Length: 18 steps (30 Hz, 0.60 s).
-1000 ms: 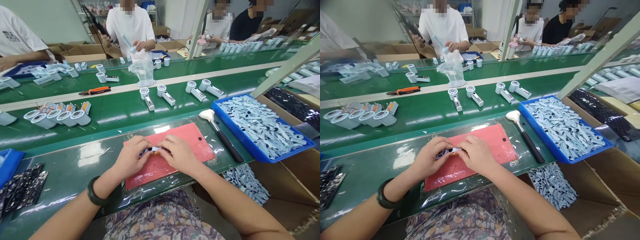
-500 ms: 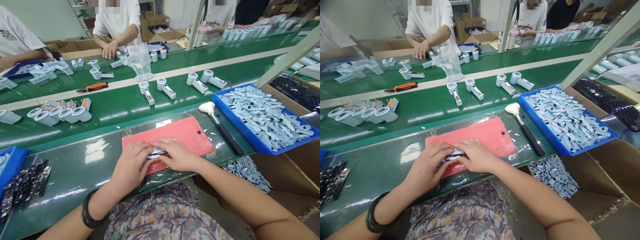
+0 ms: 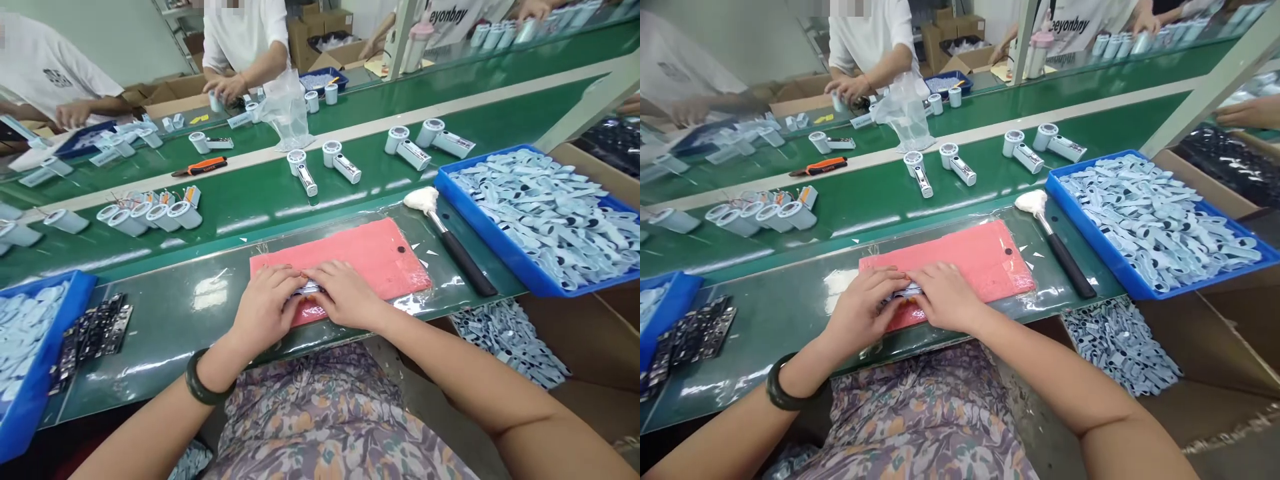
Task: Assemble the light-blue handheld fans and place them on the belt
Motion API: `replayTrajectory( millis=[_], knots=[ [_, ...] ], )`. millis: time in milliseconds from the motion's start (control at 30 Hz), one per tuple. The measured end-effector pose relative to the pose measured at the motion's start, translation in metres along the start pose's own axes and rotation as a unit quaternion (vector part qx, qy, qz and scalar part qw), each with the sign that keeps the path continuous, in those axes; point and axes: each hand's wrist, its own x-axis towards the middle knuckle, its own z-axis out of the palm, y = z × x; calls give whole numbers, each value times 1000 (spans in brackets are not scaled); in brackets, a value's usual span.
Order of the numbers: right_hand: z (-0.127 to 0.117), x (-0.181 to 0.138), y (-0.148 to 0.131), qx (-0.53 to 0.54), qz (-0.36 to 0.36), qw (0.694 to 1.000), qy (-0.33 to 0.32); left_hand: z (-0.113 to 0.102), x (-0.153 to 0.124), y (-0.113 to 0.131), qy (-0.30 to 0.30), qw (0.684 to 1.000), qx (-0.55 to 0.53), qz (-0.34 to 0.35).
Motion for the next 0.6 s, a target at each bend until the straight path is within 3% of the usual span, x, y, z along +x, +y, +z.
replayTrajectory(
  millis=[133, 233, 367, 500, 600],
  knots=[
    [4, -1, 0, 46, -4, 999, 23, -4, 1, 8, -38, 997, 62, -7],
    [4, -8, 7, 93, -8, 993, 72, -15, 12, -5, -75, 986, 144, 32],
    [-10, -29, 37, 69, 38, 984, 161, -32, 62, -64, -79, 964, 237, 87],
    [-40, -57, 81, -13, 128, 957, 262, -37, 135, -132, -57, 957, 282, 32],
    [-75, -75, 101, -78, 203, 924, 313, -25, 174, -166, -22, 970, 241, 15]
  ],
)
